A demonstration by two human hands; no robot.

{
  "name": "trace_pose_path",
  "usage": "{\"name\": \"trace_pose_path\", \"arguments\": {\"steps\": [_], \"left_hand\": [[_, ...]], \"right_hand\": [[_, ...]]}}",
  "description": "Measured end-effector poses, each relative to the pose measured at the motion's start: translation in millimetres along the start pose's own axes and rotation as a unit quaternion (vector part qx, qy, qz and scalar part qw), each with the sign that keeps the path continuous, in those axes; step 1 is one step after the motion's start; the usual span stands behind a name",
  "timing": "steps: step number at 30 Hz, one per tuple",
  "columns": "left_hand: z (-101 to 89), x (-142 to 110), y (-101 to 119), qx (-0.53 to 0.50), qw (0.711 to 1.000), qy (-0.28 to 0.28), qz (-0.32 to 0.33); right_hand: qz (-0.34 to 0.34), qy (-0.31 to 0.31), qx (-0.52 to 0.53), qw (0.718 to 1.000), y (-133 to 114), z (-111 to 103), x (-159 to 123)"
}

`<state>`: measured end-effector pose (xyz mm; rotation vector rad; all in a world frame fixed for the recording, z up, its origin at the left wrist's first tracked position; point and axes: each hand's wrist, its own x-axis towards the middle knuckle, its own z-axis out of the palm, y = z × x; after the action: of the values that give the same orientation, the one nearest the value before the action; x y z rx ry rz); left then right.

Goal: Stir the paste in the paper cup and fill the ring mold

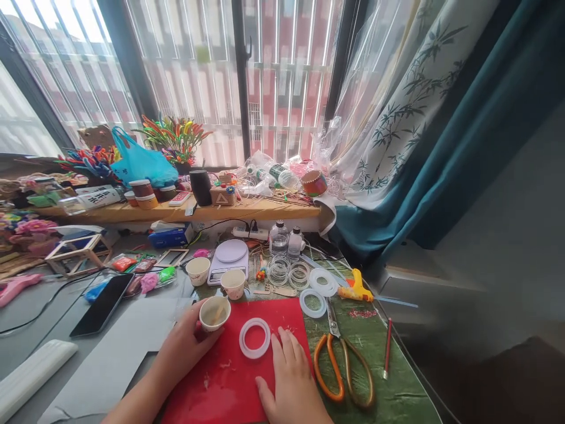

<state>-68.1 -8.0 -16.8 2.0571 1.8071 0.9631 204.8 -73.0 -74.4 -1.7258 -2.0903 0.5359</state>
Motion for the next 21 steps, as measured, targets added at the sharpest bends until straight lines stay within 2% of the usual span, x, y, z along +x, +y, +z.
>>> {"name": "trace_pose_path", "arguments": {"steps": [7, 12, 16, 18, 20, 21], "left_hand": [[-2.9, -1.3, 10.0, 0.011, 1.0, -0.012, 0.011], [-0.6, -3.3, 8.2, 0.005, 1.0, -0.013, 0.005], [0.8, -3.6, 4.3, 0.001, 1.0, -0.022, 0.007], [-1.2, -2.2, 3.2, 0.002, 0.999, -0.036, 0.01], [-5.1, 0.8, 3.5, 0.001, 0.998, -0.057, 0.013], [-7.4, 3.0, 4.4, -0.001, 0.998, -0.068, 0.016]], "right_hand": [[-0.022, -0.035, 0.011, 0.999, 3.8, -7.0, 1.3], [-0.029, 0.0, -0.001, 1.0, 5.8, 1.4, -0.1], [-0.047, 0.023, -0.003, 0.999, 8.1, -0.7, -1.0], [-0.064, 0.021, 0.002, 0.998, 9.7, -3.3, -1.4], [-0.099, -0.011, 0.017, 0.995, 10.5, -5.1, -2.6], [-0.088, 0.007, 0.022, 0.996, 10.1, -6.5, -3.2]]}}
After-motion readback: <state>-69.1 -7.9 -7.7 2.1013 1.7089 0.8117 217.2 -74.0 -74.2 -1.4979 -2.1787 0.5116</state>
